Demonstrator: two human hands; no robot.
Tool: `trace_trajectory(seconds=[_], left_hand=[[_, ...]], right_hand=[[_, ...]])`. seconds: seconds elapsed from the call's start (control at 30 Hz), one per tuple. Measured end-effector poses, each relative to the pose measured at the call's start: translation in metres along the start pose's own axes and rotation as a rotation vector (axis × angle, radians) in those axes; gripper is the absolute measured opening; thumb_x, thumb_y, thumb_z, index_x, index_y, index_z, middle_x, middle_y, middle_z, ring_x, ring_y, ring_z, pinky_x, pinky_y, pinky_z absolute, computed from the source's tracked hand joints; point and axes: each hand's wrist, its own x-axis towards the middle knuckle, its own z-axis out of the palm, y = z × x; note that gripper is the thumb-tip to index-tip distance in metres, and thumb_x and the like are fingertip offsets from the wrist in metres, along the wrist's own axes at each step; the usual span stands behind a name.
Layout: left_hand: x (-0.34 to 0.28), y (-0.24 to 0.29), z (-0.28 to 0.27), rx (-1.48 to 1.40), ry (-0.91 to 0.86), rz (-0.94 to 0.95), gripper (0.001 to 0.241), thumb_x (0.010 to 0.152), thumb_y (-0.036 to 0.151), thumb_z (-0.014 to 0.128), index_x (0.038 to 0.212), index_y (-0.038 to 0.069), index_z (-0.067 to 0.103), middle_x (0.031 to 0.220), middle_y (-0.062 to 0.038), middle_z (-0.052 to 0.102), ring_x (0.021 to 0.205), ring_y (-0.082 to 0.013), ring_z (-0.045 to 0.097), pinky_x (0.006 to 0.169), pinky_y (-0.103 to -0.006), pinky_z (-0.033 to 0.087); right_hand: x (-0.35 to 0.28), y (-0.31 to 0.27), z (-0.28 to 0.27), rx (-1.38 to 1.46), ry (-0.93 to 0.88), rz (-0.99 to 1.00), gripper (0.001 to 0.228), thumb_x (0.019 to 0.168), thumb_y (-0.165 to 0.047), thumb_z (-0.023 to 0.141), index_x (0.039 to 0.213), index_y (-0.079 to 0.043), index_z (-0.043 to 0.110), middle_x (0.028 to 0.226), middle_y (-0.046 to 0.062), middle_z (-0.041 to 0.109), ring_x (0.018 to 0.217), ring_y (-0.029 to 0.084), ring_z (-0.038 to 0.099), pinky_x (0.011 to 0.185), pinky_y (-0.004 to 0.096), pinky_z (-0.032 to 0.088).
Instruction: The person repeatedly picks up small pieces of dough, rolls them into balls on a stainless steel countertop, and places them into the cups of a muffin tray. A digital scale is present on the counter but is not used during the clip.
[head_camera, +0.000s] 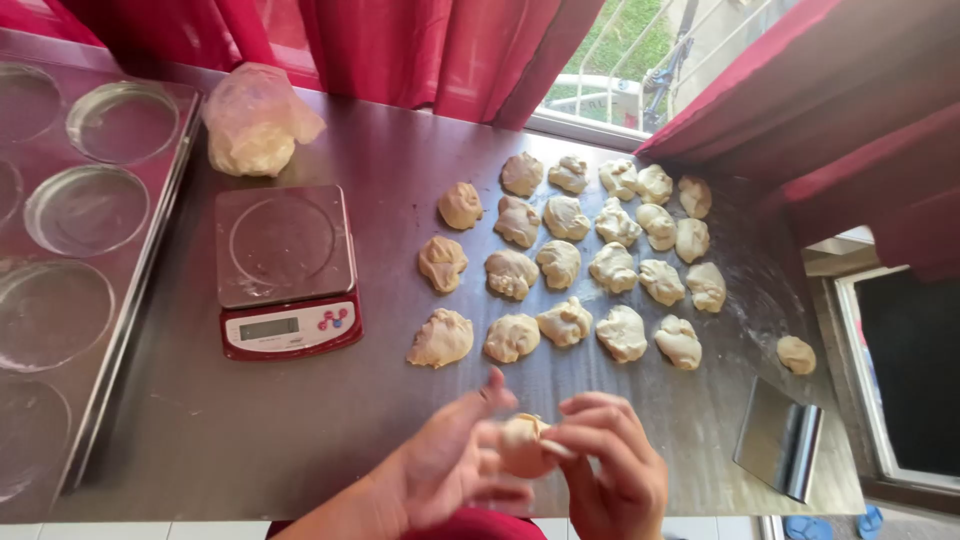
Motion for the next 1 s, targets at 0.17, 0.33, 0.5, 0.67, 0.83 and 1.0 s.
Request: trace_trajectory(seconds=[0.17,0.33,0.5,0.67,0.83,1.0], left_hand=[[0.024,-0.028,-0.015,-0.072,-0.193,0.254,0.036,0.102,0.036,0.056,0.126,0.009,0.059,0.115,-0.012,0.066,0.094,-0.0206,0.069,0.081,-0.0350,0.058],[0.007,-0.022,-0.023,0.269,-0.134,0.726,0.019,0.104,0.006,0.056,0.121,0.003,0.061,0.111,-0.012,0.068,0.099,-0.0131,0.064,0.084,-0.0276,0.054],[-0.025,-0.009,-0.015,0.434,-0.277,0.799,0.025,0.096,0.012,0.046,0.118,0.008,0.057,0.126,-0.001,0.067,0.101,-0.0091,0.067,0.088,-0.0237,0.055],[-0.028,-0.009,-0.010,0.675,0.123,0.725,0.032,0.099,0.018,0.065,0.128,0.006,0.058,0.110,-0.008,0.075,0.099,-0.0120,0.071,0.085,-0.0255,0.058],[0.000,-0.032,-0.049,0.088,-0.069,0.765,0.033,0.107,0.015,0.049,0.133,-0.003,0.060,0.115,-0.006,0.071,0.105,-0.0100,0.067,0.091,-0.0249,0.055],[-0.017,-0.038,-0.067,-0.024,0.110,0.758,0.037,0.099,0.007,0.042,0.126,-0.003,0.066,0.108,-0.006,0.072,0.096,-0.0132,0.068,0.084,-0.0277,0.055]], right_hand=[[-0.003,-0.012,0.017,-0.106,-0.004,-0.193,0.026,0.059,-0.015,0.090,0.082,-0.015,0.078,0.097,-0.002,0.066,0.106,0.021,0.065,0.089,0.033,0.055],[0.018,-0.002,0.023,0.116,-0.058,-0.268,0.031,0.059,-0.019,0.088,0.088,-0.016,0.075,0.123,0.006,0.048,0.120,0.018,0.050,0.105,0.037,0.045],[0.015,0.011,0.036,0.680,-0.158,0.503,0.035,0.080,0.006,0.080,0.111,-0.003,0.067,0.125,0.013,0.054,0.114,0.020,0.055,0.100,0.039,0.044],[0.006,0.046,0.045,0.899,-0.256,0.741,0.025,0.086,0.004,0.075,0.107,0.001,0.063,0.125,0.015,0.056,0.123,0.025,0.055,0.101,0.042,0.044],[0.034,0.022,0.050,0.883,-0.521,0.546,0.028,0.090,-0.010,0.071,0.115,0.003,0.072,0.144,0.012,0.053,0.129,0.031,0.057,0.108,0.045,0.045],[0.051,0.009,0.076,0.224,-0.667,-0.391,0.039,0.079,-0.028,0.083,0.108,-0.005,0.075,0.119,0.007,0.071,0.123,0.031,0.063,0.101,0.041,0.051]])
